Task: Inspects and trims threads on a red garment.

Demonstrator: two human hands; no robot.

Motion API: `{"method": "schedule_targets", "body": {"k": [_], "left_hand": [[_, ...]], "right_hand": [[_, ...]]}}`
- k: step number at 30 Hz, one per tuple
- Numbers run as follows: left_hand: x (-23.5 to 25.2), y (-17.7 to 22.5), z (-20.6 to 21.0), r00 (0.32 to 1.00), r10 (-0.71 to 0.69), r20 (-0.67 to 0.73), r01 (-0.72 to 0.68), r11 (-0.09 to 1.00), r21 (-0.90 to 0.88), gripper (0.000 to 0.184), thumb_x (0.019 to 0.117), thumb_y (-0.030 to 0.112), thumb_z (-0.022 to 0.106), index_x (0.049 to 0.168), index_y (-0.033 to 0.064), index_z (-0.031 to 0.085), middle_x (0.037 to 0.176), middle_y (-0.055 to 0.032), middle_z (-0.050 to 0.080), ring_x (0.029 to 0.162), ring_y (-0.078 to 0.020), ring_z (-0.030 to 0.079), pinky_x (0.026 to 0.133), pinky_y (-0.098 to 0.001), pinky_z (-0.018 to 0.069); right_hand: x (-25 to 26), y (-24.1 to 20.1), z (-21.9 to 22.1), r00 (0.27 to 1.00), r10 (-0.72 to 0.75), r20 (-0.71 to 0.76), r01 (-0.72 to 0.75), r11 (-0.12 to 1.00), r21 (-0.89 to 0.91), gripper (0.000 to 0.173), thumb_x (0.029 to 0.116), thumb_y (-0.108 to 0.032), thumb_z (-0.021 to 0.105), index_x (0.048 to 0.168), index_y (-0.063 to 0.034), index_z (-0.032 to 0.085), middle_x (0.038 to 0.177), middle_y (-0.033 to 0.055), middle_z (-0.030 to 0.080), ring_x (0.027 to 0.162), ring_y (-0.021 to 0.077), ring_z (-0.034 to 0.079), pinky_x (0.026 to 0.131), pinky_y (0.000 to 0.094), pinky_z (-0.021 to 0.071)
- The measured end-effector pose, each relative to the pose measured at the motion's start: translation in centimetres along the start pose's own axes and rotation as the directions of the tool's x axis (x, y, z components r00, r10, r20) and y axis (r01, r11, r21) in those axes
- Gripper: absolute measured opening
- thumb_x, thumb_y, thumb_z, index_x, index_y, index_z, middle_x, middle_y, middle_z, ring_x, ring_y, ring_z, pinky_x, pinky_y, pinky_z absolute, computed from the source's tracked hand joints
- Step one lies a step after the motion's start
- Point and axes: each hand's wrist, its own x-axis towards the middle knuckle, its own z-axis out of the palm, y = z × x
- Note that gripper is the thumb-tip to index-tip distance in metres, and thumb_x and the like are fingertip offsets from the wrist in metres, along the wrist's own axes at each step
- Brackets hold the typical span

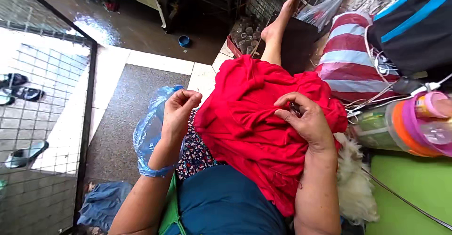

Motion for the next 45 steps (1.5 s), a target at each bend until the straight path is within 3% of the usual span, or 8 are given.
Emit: {"method": "schedule_targets", "body": {"k": [9, 14, 23, 29, 33, 36, 40, 45], "left_hand": [[-2.0, 1.5, 0.4, 0.957, 0.175, 0.23, -0.209, 0.969, 0.131, 0.008, 0.0898, 0.008, 0.07, 0.092, 0.0048, 0.063, 0.115, -0.0027, 0.068, 0.098, -0.005, 0.067, 0.086, -0.0252, 0.0574], [-3.6, 1.5, 0.9, 0.902, 0.298, 0.313, -0.353, 0.926, 0.134, 0.007, 0.0881, 0.007, 0.073, 0.091, 0.004, 0.068, 0.094, 0.0014, 0.071, 0.082, -0.0025, 0.068, 0.077, -0.0223, 0.059], [-5.9, -1.2, 4.3, 0.703, 0.552, 0.449, -0.693, 0.675, 0.254, 0.01, 0.0889, 0.006, 0.075, 0.097, 0.0012, 0.078, 0.094, -0.0119, 0.07, 0.09, -0.0105, 0.067, 0.085, -0.0194, 0.0546], [-5.7, -1.5, 4.2, 0.654, 0.577, 0.49, -0.751, 0.571, 0.33, 0.01, 0.0949, 0.009, 0.068, 0.092, 0.0006, 0.073, 0.092, -0.0143, 0.07, 0.089, -0.0176, 0.068, 0.085, -0.0246, 0.0548], [-5.7, -0.8, 3.7, 0.772, 0.46, 0.439, -0.583, 0.787, 0.2, 0.013, 0.0974, 0.007, 0.063, 0.094, -0.0041, 0.069, 0.094, -0.0105, 0.071, 0.087, -0.0089, 0.068, 0.083, -0.0238, 0.0573], [-6.4, 1.2, 3.6, 0.895, 0.155, 0.417, -0.154, 0.987, -0.037, 0.01, 0.1032, 0.011, 0.054, 0.1, 0.0091, 0.063, 0.093, 0.0049, 0.071, 0.083, -0.0015, 0.068, 0.079, -0.0224, 0.0586], [-6.4, 3.9, 3.6, 0.857, -0.09, 0.508, 0.28, 0.908, -0.311, 0.02, 0.1066, 0.017, 0.047, 0.097, 0.0213, 0.064, 0.089, 0.0081, 0.072, 0.079, -0.0012, 0.069, 0.076, -0.0193, 0.0582], [-6.4, 4.0, 4.3, 0.906, -0.159, 0.393, 0.261, 0.939, -0.223, 0.022, 0.1049, 0.005, 0.042, 0.095, 0.013, 0.061, 0.083, 0.0048, 0.072, 0.074, -0.0037, 0.069, 0.073, -0.0203, 0.0592]], "right_hand": [[-0.1, -2.1, 1.1, 0.989, -0.062, -0.132, 0.047, 0.992, -0.116, 0.017, 0.0899, -0.006, 0.071, 0.105, 0.003, 0.069, 0.111, 0.0081, 0.066, 0.1, 0.0023, 0.062, 0.086, 0.0143, 0.0516], [-0.4, -3.9, 3.3, 0.982, -0.15, -0.111, 0.143, 0.988, -0.066, 0.011, 0.0904, -0.002, 0.07, 0.099, 0.0046, 0.069, 0.099, 0.007, 0.067, 0.088, 0.0011, 0.062, 0.078, 0.0125, 0.0521], [-0.9, -3.1, 5.4, 0.996, -0.038, -0.077, 0.03, 0.995, -0.095, 0.012, 0.0905, -0.004, 0.071, 0.1, 0.0019, 0.071, 0.095, 0.0079, 0.067, 0.084, 0.0035, 0.063, 0.075, 0.0135, 0.0511], [-1.0, -3.3, 3.6, 0.995, -0.032, 0.091, 0.054, 0.967, -0.25, 0.031, 0.0858, 0.001, 0.065, 0.116, 0.0005, 0.07, 0.125, 0.0155, 0.063, 0.103, 0.0166, 0.065, 0.084, 0.0271, 0.0559], [-0.6, -3.4, 4.0, 0.989, -0.136, 0.059, 0.148, 0.906, -0.398, 0.013, 0.0836, 0.005, 0.07, 0.096, 0.0025, 0.07, 0.102, 0.0175, 0.069, 0.087, 0.0286, 0.07, 0.074, 0.0454, 0.0566], [-0.3, -5.5, 2.6, 0.98, -0.164, 0.11, 0.188, 0.946, -0.266, 0.006, 0.0888, -0.008, 0.067, 0.094, -0.004, 0.069, 0.079, 0.0032, 0.064, 0.069, 0.0087, 0.059, 0.063, 0.0244, 0.0489], [0.6, -7.5, 0.9, 0.984, -0.113, 0.139, 0.115, 0.993, -0.006, 0.006, 0.091, -0.008, 0.07, 0.094, -0.0055, 0.065, 0.077, -0.0046, 0.06, 0.064, -0.0045, 0.053, 0.056, 0.0091, 0.0444], [0.6, -6.6, 3.5, 0.995, -0.08, -0.065, 0.046, 0.908, -0.417, 0.036, 0.0863, -0.012, 0.078, 0.116, 0.0041, 0.066, 0.103, 0.019, 0.064, 0.087, 0.029, 0.065, 0.073, 0.0439, 0.0545]]}}
